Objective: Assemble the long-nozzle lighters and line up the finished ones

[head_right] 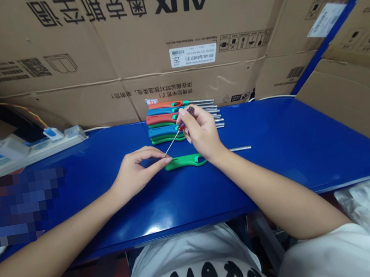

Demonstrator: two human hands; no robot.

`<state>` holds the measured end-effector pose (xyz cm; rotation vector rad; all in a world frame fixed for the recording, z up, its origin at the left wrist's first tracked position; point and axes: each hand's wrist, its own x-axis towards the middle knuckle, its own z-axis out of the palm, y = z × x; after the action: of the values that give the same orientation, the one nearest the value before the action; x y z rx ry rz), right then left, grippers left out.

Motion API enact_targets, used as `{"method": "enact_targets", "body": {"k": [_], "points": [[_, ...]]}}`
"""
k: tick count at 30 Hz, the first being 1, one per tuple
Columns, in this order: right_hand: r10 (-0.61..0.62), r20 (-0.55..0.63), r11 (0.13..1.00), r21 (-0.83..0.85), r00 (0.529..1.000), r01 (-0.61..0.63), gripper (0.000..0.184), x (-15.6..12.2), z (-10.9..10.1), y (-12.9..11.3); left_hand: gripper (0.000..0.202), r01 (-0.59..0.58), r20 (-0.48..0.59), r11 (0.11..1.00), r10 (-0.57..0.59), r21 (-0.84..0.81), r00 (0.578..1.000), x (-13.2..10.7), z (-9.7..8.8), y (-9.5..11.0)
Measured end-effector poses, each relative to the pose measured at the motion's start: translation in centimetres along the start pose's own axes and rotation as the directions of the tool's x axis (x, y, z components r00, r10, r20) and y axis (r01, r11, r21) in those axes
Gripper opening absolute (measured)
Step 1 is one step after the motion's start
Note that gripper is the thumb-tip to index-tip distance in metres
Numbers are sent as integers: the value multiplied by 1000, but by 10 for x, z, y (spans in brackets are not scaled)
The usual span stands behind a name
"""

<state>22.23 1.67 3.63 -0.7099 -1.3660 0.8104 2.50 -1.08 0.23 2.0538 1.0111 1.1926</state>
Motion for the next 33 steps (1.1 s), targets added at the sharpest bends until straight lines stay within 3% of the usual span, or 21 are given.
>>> {"method": "enact_targets", "body": {"k": [13, 19, 23, 29, 33], "points": [[-15, 26, 998, 55, 1000, 13, 41, 0, 0, 1, 15, -3, 14, 1000, 3, 9, 1000, 0, 0, -1], [-13, 45, 1000, -19, 999, 14, 44, 0, -1, 2, 13, -11, 17, 1000, 10, 25, 1000, 0, 0, -3], [-83, 127, 993, -71, 988, 92, 41, 0, -2, 4, 13, -45, 36, 997, 43, 58, 998, -1, 1, -6], [-108, 341, 966, -187, 934, 180, 35, -3, -6, 3, 14, -81, 155, 986, 58, 146, 986, -3, 1, -3], [-106, 356, 967, -182, 929, 180, 32, -4, -5, 4, 15, -17, 158, 992, -4, 128, 987, -3, 1, -3]]}}
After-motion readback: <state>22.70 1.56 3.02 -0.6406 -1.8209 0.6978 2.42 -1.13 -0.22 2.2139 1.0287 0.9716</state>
